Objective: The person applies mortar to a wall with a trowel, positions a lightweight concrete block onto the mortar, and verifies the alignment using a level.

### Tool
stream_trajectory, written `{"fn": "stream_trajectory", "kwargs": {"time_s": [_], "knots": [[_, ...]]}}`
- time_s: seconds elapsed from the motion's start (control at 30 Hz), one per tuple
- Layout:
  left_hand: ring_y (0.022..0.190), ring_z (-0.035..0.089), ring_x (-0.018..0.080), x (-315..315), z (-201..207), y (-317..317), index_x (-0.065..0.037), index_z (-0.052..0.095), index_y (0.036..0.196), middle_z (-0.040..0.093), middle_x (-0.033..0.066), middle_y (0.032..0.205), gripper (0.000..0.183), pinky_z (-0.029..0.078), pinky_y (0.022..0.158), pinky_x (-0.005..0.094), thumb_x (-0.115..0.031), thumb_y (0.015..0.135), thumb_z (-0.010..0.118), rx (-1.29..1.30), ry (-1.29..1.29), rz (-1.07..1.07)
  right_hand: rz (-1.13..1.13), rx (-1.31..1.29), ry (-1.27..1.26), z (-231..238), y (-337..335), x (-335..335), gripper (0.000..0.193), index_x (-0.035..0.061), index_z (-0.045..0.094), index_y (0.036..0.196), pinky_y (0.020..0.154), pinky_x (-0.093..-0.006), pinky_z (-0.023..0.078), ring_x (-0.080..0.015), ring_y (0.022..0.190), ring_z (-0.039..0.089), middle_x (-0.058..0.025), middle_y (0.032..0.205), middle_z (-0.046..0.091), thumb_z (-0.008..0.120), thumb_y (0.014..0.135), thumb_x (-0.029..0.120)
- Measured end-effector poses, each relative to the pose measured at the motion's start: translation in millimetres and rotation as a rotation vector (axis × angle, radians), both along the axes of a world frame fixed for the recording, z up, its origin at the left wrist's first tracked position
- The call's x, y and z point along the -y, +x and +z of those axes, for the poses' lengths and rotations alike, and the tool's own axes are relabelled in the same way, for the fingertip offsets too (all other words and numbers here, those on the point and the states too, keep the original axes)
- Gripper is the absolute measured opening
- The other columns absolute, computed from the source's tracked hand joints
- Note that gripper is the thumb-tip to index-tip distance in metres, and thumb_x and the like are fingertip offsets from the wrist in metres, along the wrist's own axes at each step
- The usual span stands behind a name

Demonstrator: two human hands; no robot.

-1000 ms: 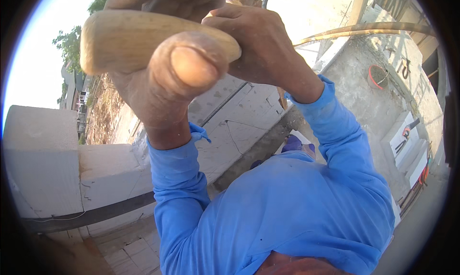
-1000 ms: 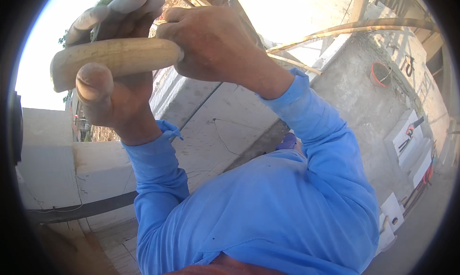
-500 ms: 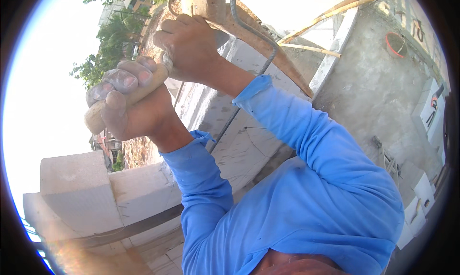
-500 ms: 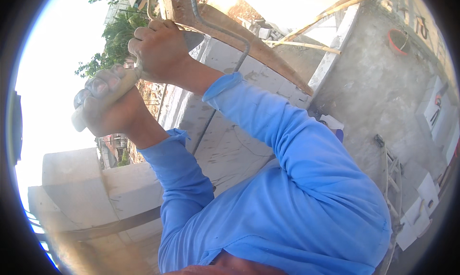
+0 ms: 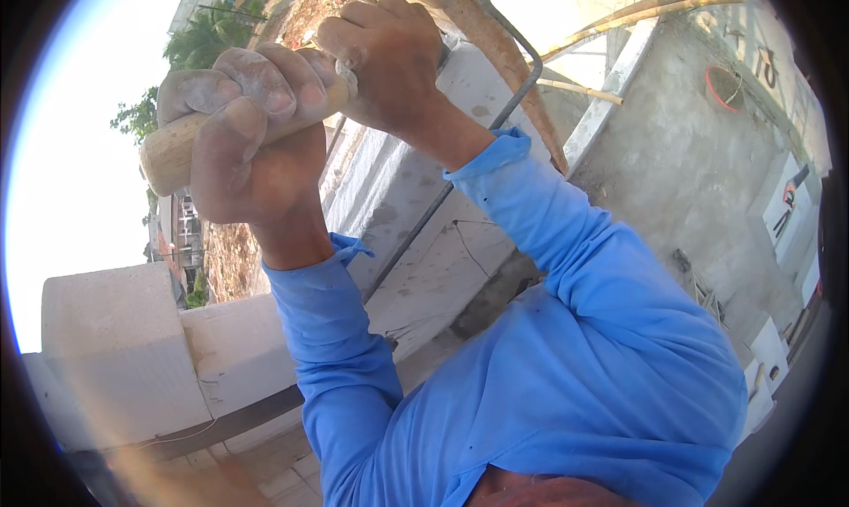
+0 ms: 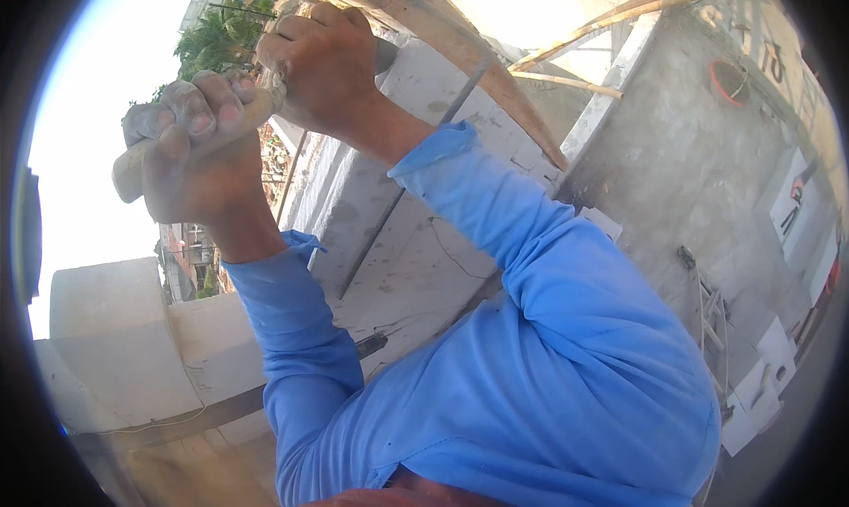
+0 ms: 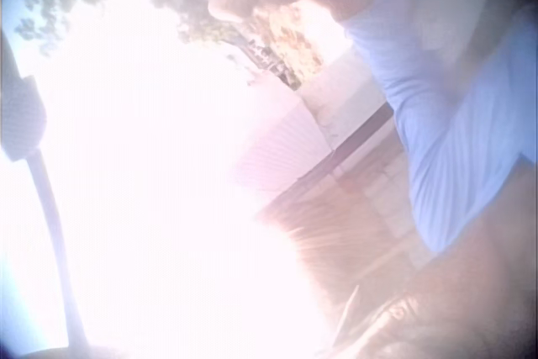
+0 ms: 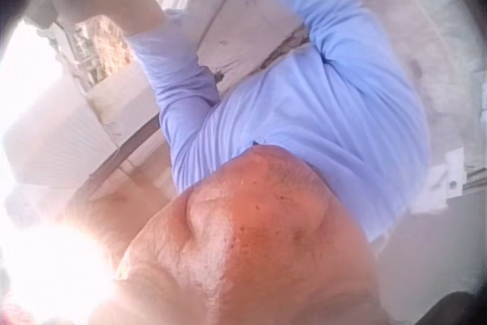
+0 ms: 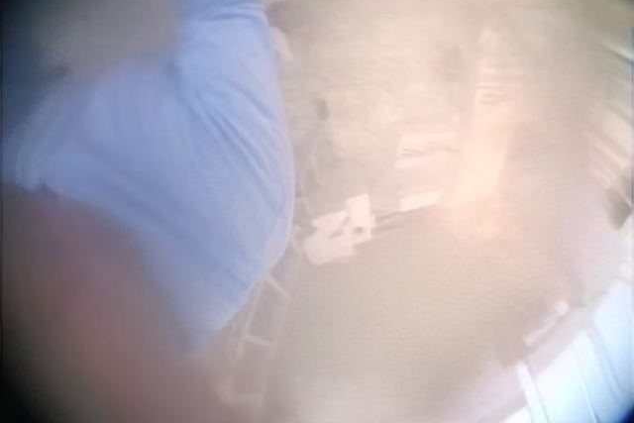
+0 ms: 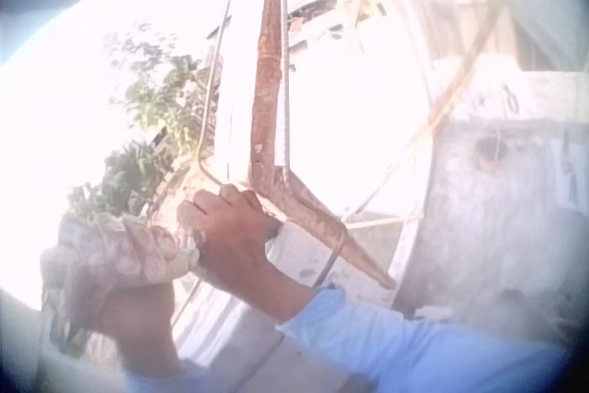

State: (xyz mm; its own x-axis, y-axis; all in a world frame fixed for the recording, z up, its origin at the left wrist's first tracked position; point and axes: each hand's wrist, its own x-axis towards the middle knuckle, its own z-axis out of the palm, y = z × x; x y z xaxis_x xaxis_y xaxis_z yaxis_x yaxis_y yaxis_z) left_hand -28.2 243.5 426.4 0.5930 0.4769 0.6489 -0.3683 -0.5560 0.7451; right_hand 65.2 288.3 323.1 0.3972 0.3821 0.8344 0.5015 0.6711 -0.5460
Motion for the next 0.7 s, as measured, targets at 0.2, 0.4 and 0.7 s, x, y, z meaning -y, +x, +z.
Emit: {"fn": "stream_trajectory", "kwargs": {"time_s": [0.2, 0.4, 0.7], "knots": [[0.074, 0.060, 0.0249, 44, 37, -19, -0.008, 0.062, 0.104, 0.067, 0.0106, 0.088, 0.021, 0.048, 0.070, 0.0428, -0.008, 0.085, 0.053, -0.098, -0.009, 0.097, 0.139, -0.071, 0.147, 20, -33, 31, 0.015, 0.0172, 0.062, 0.072, 0.064, -0.0344, 0.043, -0.0186, 0.073, 0.054, 0.0028, 0.073, 0.055, 0.073, 0.061, 0.018], [0.075, 0.062, 0.0284, 6, -12, 3, -0.006, 0.063, 0.105, 0.068, 0.0160, 0.087, 0.022, 0.050, 0.068, 0.0465, -0.010, 0.086, 0.053, 0.153, 0.152, 0.119, -0.010, -0.048, 0.200, 6, -1, -2, 0.014, 0.0196, 0.063, 0.073, 0.075, -0.0348, 0.037, -0.0160, 0.078, 0.051, 0.0074, 0.074, 0.058, 0.073, 0.063, 0.019], [0.064, 0.054, 0.0246, 28, -11, 4, -0.010, 0.060, 0.093, 0.060, 0.0084, 0.076, 0.017, 0.045, 0.070, 0.0451, -0.009, 0.078, 0.051, -0.031, 0.046, 0.201, 0.044, -0.088, 0.132, -7, -13, 11, 0.018, 0.0185, 0.064, 0.078, 0.070, -0.0352, 0.037, -0.0155, 0.073, 0.051, 0.0071, 0.073, 0.059, 0.075, 0.063, 0.020]]}}
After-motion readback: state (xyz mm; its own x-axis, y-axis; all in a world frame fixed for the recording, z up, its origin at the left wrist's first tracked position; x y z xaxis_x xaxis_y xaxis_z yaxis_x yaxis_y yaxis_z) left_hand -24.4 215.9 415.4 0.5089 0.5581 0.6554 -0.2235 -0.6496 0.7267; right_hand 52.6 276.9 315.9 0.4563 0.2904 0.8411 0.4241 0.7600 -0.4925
